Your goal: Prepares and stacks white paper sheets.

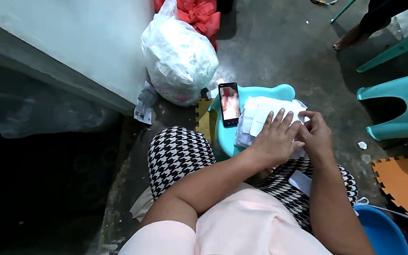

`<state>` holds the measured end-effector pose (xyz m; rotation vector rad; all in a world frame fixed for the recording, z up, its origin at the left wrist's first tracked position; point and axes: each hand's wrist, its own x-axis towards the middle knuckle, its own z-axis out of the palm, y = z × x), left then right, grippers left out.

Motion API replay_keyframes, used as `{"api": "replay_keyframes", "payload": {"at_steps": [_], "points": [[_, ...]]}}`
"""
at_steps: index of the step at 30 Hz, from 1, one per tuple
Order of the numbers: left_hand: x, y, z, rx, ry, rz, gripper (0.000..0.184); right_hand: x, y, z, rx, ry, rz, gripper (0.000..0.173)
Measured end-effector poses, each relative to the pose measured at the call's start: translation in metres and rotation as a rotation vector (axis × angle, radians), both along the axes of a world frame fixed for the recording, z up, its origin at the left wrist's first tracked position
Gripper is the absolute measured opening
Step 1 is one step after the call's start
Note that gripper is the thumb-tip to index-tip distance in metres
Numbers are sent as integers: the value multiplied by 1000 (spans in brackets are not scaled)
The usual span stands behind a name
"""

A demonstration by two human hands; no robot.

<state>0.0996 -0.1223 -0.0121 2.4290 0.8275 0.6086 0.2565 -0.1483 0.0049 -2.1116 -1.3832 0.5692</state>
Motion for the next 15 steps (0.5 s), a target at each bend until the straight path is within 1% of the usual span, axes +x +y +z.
{"api": "replay_keyframes", "payload": {"at_steps": [2, 4, 6, 8, 11, 14, 15], "points": [[-1, 2, -4, -34, 95, 9, 53, 0, 1, 2, -34, -57, 9, 34], [-2, 4, -4, -73, 203, -12, 56, 0, 2, 3, -19, -175, 10, 33], [-3, 5, -5, -71, 235, -21, 56, -1, 3, 3, 71, -267, 50, 35], [-3, 4, -7, -57, 221, -16, 55, -4, 4, 1, 162, -311, 140, 36], [-2, 3, -10, -27, 214, -7, 51, -9, 8, -14, 180, -300, 247, 47], [-3, 3, -15, 0, 247, 0, 54, -9, 9, -31, 145, -293, 246, 60], [-4, 2, -15, 7, 252, 4, 55, -9, 9, -34, 132, -295, 236, 62]]}}
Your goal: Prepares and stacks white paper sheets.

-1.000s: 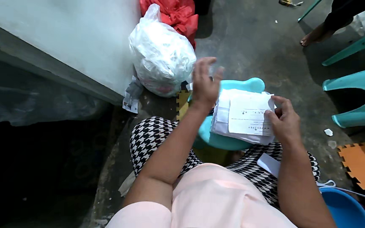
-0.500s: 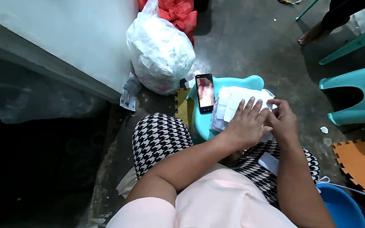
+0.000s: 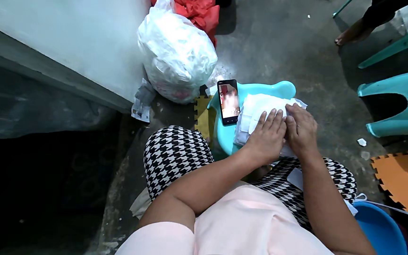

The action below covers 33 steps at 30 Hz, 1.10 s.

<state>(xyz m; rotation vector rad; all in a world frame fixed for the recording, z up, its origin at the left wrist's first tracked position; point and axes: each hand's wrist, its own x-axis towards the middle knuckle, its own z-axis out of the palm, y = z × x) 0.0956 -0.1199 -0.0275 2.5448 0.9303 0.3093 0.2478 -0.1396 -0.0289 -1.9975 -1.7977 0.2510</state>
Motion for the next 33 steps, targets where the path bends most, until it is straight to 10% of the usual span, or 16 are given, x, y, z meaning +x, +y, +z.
{"api": "replay_keyframes", "payload": {"at_steps": [20, 33], "points": [[-11, 9, -7, -17, 138, 152, 71, -9, 2, -12, -128, -138, -94, 60], [-6, 0, 5, 57, -27, 56, 66, 42, -59, 96, 76, 202, -219, 55]]}}
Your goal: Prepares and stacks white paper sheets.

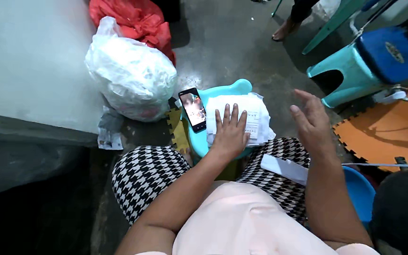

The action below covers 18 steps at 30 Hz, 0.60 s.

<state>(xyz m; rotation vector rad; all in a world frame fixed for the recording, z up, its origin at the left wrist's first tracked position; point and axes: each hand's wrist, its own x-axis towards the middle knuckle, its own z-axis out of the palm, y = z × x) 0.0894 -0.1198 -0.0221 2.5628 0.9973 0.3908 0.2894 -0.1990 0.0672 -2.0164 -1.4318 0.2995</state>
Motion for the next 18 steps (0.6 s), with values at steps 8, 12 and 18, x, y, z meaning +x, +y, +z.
{"api": "replay_keyframes", "payload": {"at_steps": [8, 12, 18], "points": [[6, -6, -13, 80, -88, -124, 65, 26, -92, -15, -30, -16, -127, 44], [7, -5, -15, 100, -70, -109, 67, 28, -130, -21, -107, -13, -69, 33], [11, -19, 0, 53, -262, -220, 51, 8, -151, -30, -198, -114, -11, 32]]}}
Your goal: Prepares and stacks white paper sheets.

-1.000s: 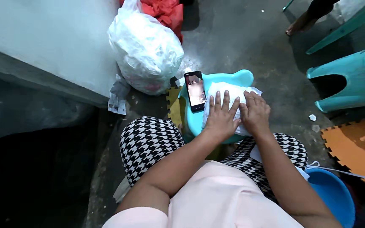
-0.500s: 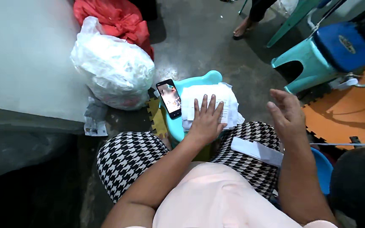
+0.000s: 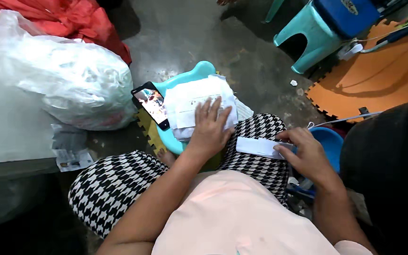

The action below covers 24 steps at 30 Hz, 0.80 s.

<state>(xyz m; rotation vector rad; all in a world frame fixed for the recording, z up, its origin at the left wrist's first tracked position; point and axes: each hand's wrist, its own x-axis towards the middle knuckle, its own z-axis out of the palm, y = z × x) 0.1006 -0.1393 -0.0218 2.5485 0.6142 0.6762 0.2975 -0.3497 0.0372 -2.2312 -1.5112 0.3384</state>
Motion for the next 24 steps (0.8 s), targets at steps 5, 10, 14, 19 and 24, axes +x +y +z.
{"api": "replay_keyframes", "payload": {"at_steps": [5, 10, 14, 19, 24], "points": [[20, -34, 11, -407, -3, -366, 23, -6, 1, -11, -37, 12, 5, 21], [37, -49, 10, -609, 19, -473, 31, -6, 2, -8, 64, 52, 57, 19], [41, -49, 21, -607, -90, -484, 23, -3, 4, -8, 221, 126, 103, 26], [33, -45, 46, -813, -256, -464, 21, -3, 12, -4, 308, 293, 150, 27], [21, -36, 66, -855, -339, -391, 21, -13, 34, 3, 391, 334, 211, 25]]}}
